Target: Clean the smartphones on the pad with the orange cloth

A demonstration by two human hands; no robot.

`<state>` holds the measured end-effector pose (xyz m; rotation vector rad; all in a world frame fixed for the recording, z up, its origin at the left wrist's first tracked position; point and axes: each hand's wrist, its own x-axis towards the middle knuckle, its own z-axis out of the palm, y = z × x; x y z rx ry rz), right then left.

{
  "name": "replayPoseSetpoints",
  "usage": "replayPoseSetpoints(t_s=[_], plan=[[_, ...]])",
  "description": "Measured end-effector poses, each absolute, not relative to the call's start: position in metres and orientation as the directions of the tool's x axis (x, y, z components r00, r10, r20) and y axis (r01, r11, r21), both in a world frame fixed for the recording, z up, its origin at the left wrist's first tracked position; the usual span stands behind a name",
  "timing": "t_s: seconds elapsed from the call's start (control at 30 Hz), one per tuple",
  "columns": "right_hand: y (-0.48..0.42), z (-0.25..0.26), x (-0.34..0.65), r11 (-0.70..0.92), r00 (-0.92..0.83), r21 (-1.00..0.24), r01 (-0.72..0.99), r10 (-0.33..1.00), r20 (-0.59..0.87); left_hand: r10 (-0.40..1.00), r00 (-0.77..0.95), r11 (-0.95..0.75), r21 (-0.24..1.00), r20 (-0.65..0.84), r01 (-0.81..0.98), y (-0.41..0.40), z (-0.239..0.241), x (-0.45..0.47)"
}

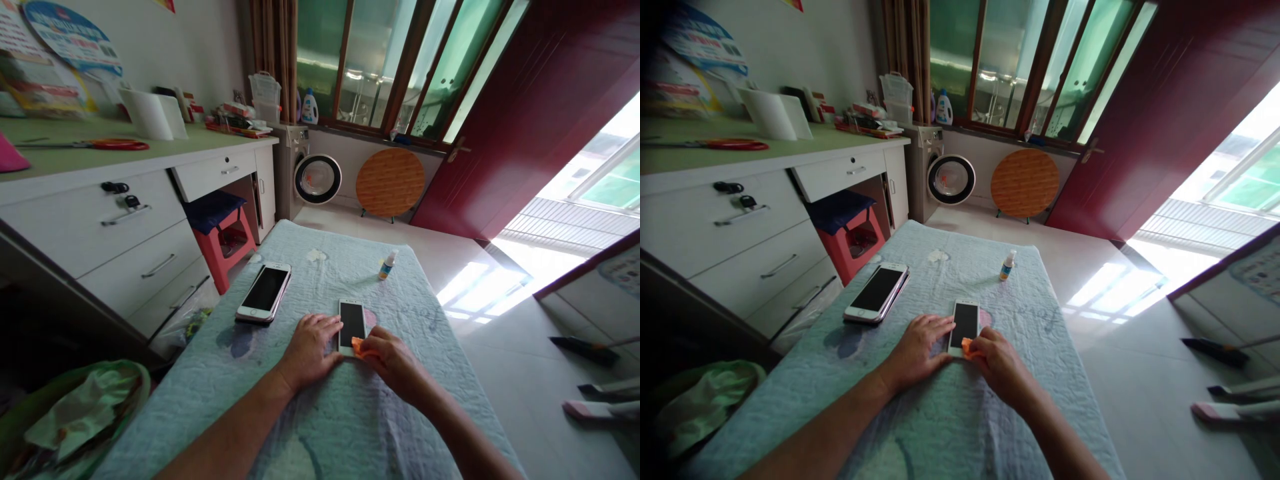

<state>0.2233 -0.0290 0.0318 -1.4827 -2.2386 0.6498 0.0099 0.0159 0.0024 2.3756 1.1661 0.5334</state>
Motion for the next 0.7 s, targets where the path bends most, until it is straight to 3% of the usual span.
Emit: replayPoseSetpoints(t_s=[0.4, 0.7], plan=[[0.066, 0.015, 0.228, 0.246, -0.185, -0.418, 0.875, 0.966, 0.180, 0.797, 0.581, -0.565, 0.550, 0.168, 0.616, 0.017, 0.004, 0.008], [0.079, 0.013, 0.187, 0.296, -0.241, -0.387, 0.873, 0.953, 0.186, 0.799, 0.580, -0.559, 0.556, 0.161, 0.615, 0.016, 0.006, 0.009]])
